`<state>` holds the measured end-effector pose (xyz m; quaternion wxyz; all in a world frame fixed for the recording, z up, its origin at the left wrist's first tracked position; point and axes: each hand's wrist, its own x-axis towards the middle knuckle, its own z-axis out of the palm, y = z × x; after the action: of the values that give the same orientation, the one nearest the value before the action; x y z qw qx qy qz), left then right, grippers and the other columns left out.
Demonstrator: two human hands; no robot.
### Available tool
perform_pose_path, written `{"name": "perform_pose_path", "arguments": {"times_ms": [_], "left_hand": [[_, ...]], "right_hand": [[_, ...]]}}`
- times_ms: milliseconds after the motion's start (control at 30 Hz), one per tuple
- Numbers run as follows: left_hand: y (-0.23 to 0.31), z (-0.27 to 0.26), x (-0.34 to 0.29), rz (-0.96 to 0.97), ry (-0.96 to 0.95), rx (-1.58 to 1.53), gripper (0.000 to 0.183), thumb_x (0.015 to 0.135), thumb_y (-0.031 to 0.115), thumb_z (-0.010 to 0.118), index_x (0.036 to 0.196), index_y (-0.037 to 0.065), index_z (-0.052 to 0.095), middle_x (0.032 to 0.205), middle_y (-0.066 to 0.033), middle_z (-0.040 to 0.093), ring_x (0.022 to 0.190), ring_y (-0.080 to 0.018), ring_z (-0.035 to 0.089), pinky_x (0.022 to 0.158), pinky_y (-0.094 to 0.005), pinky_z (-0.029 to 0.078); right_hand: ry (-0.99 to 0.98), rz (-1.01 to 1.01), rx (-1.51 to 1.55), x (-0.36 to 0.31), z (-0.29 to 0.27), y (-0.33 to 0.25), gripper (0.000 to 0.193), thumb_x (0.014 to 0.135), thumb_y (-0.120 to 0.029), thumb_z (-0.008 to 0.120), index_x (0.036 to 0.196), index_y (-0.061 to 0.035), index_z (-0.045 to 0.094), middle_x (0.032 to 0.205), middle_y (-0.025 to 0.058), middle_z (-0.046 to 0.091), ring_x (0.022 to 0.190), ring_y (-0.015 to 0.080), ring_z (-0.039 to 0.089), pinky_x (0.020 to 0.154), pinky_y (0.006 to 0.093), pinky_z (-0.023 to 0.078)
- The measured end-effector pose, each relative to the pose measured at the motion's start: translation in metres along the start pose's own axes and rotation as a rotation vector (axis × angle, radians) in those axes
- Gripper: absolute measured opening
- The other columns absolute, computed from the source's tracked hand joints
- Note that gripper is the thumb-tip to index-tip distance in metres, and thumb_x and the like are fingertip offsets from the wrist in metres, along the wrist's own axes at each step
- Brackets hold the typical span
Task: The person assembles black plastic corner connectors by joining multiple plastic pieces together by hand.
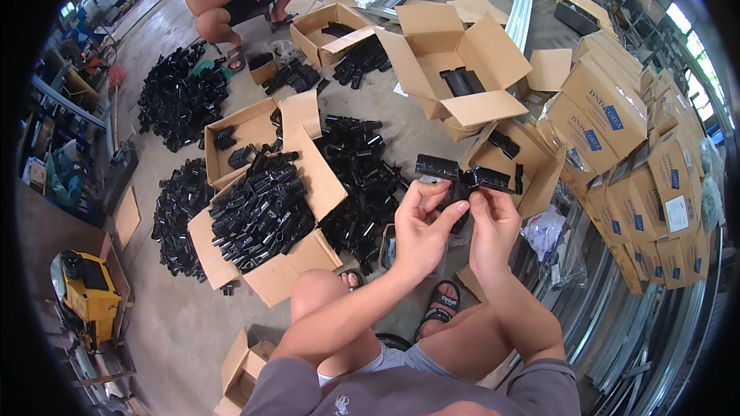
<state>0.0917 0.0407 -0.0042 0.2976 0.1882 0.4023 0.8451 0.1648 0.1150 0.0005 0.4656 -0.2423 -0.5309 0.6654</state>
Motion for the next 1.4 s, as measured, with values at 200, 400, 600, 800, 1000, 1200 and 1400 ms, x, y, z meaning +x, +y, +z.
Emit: {"name": "perform_pose_path", "arguments": {"times_ms": [200, 400, 600, 800, 1000, 1200, 1400], "left_hand": [[0.004, -0.001, 0.003, -0.035, 0.014, 0.022, 0.028, 0.084, -0.008, 0.07, 0.103, 0.001, 0.051, 0.116, -0.0101, 0.061, 0.11, -0.0152, 0.06, 0.089, -0.0263, 0.051], [0.005, 0.0, 0.002, -0.006, -0.006, -0.05, 0.028, 0.084, -0.008, 0.071, 0.101, 0.001, 0.051, 0.117, -0.0104, 0.061, 0.109, -0.0151, 0.06, 0.09, -0.0266, 0.052], [0.006, -0.001, 0.002, -0.017, 0.008, 0.086, 0.028, 0.084, -0.007, 0.072, 0.101, 0.002, 0.051, 0.116, -0.0102, 0.062, 0.11, -0.0141, 0.06, 0.09, -0.0252, 0.05], [0.003, 0.0, -0.001, -0.018, 0.008, 0.008, 0.029, 0.083, -0.008, 0.071, 0.103, 0.003, 0.052, 0.116, -0.0093, 0.063, 0.109, -0.0125, 0.061, 0.081, -0.0233, 0.05], [0.002, 0.0, 0.0, -0.011, -0.001, 0.028, 0.029, 0.084, -0.006, 0.072, 0.103, 0.003, 0.053, 0.116, -0.0069, 0.064, 0.108, -0.0104, 0.061, 0.076, -0.021, 0.047], [-0.002, 0.001, -0.003, -0.016, -0.012, -0.041, 0.028, 0.084, -0.005, 0.072, 0.103, 0.004, 0.054, 0.117, -0.0072, 0.065, 0.109, -0.0106, 0.061, 0.072, -0.0187, 0.044], [-0.002, 0.0, -0.004, -0.011, -0.011, -0.001, 0.029, 0.084, -0.005, 0.072, 0.105, 0.003, 0.054, 0.118, -0.0085, 0.064, 0.112, -0.0116, 0.059, 0.075, -0.0202, 0.045]], "right_hand": [[-0.048, -0.027, -0.164, 0.004, -0.011, 0.003, 0.017, 0.091, -0.003, 0.067, 0.107, 0.0015, 0.066, 0.103, 0.0055, 0.067, 0.094, 0.0097, 0.062, 0.085, 0.0245, 0.048], [-0.031, -0.1, -0.152, 0.0, 0.002, -0.004, 0.016, 0.094, -0.008, 0.064, 0.107, 0.0019, 0.067, 0.099, 0.0035, 0.068, 0.089, 0.009, 0.06, 0.082, 0.0243, 0.046], [-0.016, -0.01, -0.141, 0.002, -0.006, 0.004, 0.018, 0.095, -0.007, 0.063, 0.111, 0.0011, 0.064, 0.104, 0.0047, 0.066, 0.095, 0.0101, 0.06, 0.085, 0.0248, 0.046], [-0.032, -0.041, 0.022, -0.004, 0.002, 0.0, 0.019, 0.095, -0.005, 0.063, 0.113, -0.0001, 0.062, 0.107, 0.005, 0.066, 0.099, 0.0106, 0.06, 0.09, 0.0256, 0.046], [-0.012, 0.005, 0.015, -0.001, -0.004, 0.01, 0.02, 0.094, -0.006, 0.064, 0.114, -0.0013, 0.061, 0.11, 0.0055, 0.064, 0.1, 0.0121, 0.059, 0.09, 0.0272, 0.045], [-0.029, 0.075, 0.17, -0.004, 0.005, -0.007, 0.025, 0.094, -0.004, 0.063, 0.119, -0.0015, 0.058, 0.112, 0.0064, 0.062, 0.106, 0.0142, 0.057, 0.095, 0.0293, 0.043], [-0.019, 0.062, 0.141, -0.002, -0.003, 0.005, 0.023, 0.095, -0.01, 0.064, 0.116, -0.0023, 0.058, 0.111, 0.0049, 0.062, 0.1, 0.0125, 0.058, 0.092, 0.0296, 0.044]]}}
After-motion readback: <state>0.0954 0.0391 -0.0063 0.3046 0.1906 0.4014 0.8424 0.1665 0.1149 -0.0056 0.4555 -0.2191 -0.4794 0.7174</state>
